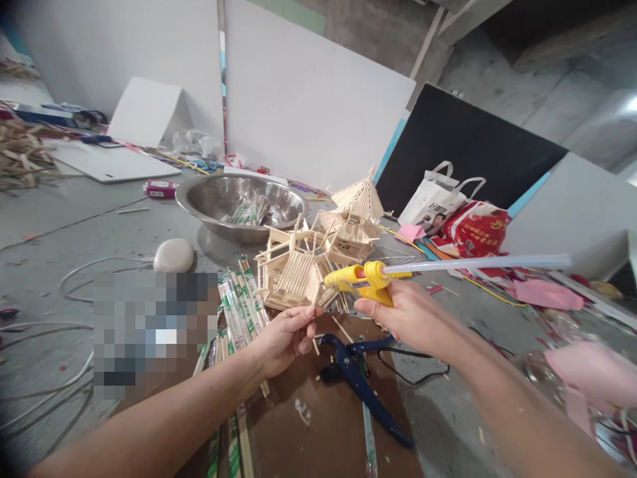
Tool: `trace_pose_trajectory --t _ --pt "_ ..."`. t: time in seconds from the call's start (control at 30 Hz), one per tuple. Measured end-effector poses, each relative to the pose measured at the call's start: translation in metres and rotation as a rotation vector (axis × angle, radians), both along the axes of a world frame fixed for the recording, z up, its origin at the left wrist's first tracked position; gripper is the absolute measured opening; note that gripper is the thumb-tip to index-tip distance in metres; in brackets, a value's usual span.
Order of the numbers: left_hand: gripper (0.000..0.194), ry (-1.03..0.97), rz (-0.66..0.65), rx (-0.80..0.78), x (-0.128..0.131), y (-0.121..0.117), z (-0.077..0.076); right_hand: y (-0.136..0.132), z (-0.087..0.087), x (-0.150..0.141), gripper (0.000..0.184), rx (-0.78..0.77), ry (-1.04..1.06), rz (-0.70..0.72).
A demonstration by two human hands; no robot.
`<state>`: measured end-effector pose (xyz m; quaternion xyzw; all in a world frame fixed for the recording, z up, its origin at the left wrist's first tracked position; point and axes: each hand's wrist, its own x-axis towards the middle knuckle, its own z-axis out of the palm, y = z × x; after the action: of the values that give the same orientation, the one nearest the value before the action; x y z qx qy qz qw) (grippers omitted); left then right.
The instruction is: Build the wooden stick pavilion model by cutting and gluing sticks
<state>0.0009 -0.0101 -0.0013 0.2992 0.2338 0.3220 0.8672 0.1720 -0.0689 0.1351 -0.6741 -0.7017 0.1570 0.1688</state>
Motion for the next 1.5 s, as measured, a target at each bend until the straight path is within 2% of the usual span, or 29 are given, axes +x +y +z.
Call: trace_pose_trajectory --t 0.2,0.97,1.17,1.33,1.5 --pt "0.021 0.014 0.015 0.004 0.001 0.000 0.001 -0.001 0.001 0.001 0.022 0.024 0.076 -0.002" --pt "0.018 0.048 0.042 0.021 0.001 0.005 0.004 -0.003 -0.002 0.001 0.024 -0.013 0.057 -0.030" --pt "0.019 0.012 0.023 0.029 0.002 -0.003 -0.001 -0.009 -0.003 0.003 0.026 -0.020 -0.002 -0.020" --pt "0.020 0.020 0.002 0.025 0.006 -0.009 -0.008 -0.011 -0.006 0.004 0.027 -0.072 0.043 0.000" --pt "0.021 0.033 0.015 0.040 0.004 -0.008 -0.006 -0.009 -0.009 0.000 0.027 -0.068 0.060 0.034"
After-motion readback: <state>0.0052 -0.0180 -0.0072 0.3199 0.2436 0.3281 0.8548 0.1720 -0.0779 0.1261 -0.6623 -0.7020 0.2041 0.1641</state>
